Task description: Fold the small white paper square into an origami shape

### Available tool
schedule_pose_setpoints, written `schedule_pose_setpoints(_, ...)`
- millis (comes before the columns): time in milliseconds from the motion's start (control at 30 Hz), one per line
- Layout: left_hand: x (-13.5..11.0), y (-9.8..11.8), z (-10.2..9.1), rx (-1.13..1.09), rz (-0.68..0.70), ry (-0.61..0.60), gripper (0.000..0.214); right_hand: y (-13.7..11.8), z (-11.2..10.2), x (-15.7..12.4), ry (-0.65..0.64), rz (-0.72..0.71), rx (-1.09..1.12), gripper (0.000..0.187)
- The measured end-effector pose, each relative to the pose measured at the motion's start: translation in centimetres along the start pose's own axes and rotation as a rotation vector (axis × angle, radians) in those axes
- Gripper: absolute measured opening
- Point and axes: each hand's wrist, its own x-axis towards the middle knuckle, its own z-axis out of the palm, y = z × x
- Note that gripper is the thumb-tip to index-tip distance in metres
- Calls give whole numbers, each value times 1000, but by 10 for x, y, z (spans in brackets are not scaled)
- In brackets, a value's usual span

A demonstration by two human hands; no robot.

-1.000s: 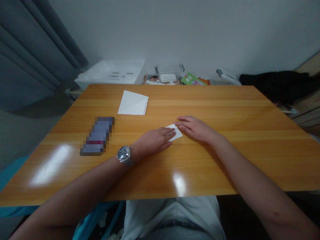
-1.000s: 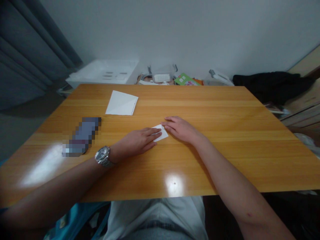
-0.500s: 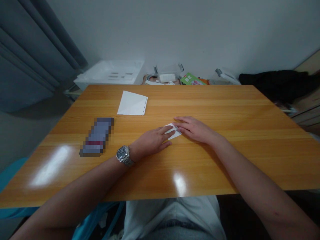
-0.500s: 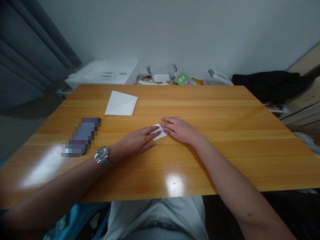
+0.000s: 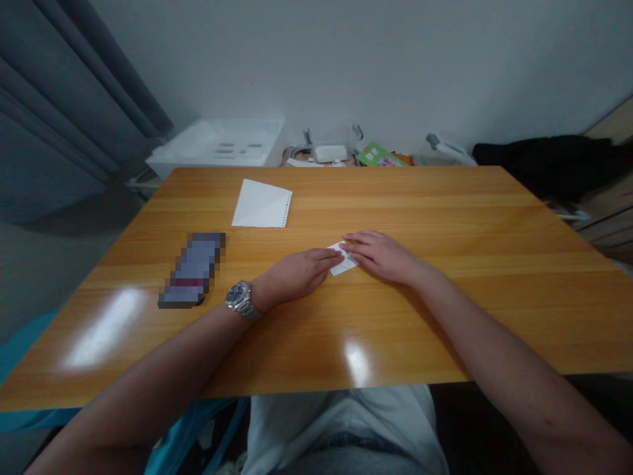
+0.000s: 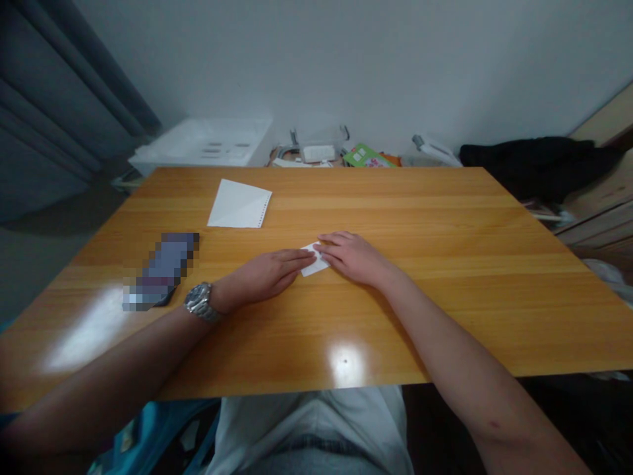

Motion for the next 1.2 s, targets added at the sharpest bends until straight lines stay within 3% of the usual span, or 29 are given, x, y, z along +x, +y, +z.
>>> schedule_pose_setpoints(333, 3, -8, -3, -155, 7, 78, 45, 1, 3, 0, -4, 8, -9, 40)
schedule_pose_setpoints(667, -1, -4, -2, 89, 57, -32, 52, 1, 2, 0, -4, 17, 5, 40)
schedule_pose_setpoints(1200, 1, 5, 3, 92, 4, -21, 47, 14, -1, -6, -28, -8, 97, 40)
